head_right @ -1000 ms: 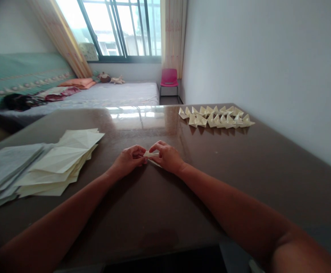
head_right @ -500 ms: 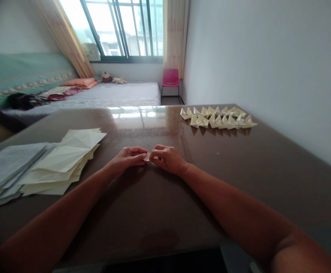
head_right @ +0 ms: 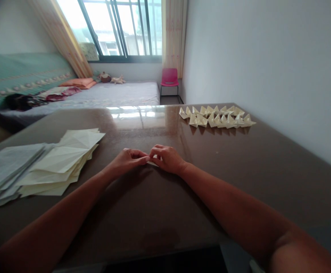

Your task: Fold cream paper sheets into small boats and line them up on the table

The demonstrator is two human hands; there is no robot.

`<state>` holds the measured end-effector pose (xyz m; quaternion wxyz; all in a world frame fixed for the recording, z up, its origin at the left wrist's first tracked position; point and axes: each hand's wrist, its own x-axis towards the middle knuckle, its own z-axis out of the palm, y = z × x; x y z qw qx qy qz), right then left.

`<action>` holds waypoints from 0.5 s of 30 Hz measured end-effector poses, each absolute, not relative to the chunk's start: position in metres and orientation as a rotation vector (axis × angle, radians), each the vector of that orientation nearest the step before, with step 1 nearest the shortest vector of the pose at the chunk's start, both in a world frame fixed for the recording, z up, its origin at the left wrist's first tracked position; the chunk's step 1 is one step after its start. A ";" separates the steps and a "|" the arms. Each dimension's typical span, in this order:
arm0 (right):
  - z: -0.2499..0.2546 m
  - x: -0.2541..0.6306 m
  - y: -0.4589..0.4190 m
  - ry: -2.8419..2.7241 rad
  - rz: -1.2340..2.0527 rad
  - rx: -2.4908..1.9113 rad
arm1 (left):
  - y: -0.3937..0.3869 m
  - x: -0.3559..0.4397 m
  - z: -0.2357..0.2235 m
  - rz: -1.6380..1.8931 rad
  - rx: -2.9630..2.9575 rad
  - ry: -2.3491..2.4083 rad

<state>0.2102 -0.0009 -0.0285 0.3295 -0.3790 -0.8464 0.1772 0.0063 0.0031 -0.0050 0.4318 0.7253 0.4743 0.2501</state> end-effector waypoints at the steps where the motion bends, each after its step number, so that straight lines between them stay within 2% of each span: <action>1: -0.028 0.210 -0.001 -2.216 0.462 -1.005 | 0.003 0.007 -0.006 0.624 1.815 1.195; 7: -0.025 0.209 -0.003 -2.232 0.478 -1.081 | 0.005 0.009 -0.013 0.689 1.852 1.247; 15: -0.026 0.207 -0.001 -2.164 0.535 -1.201 | 0.003 0.016 -0.020 0.875 1.511 1.119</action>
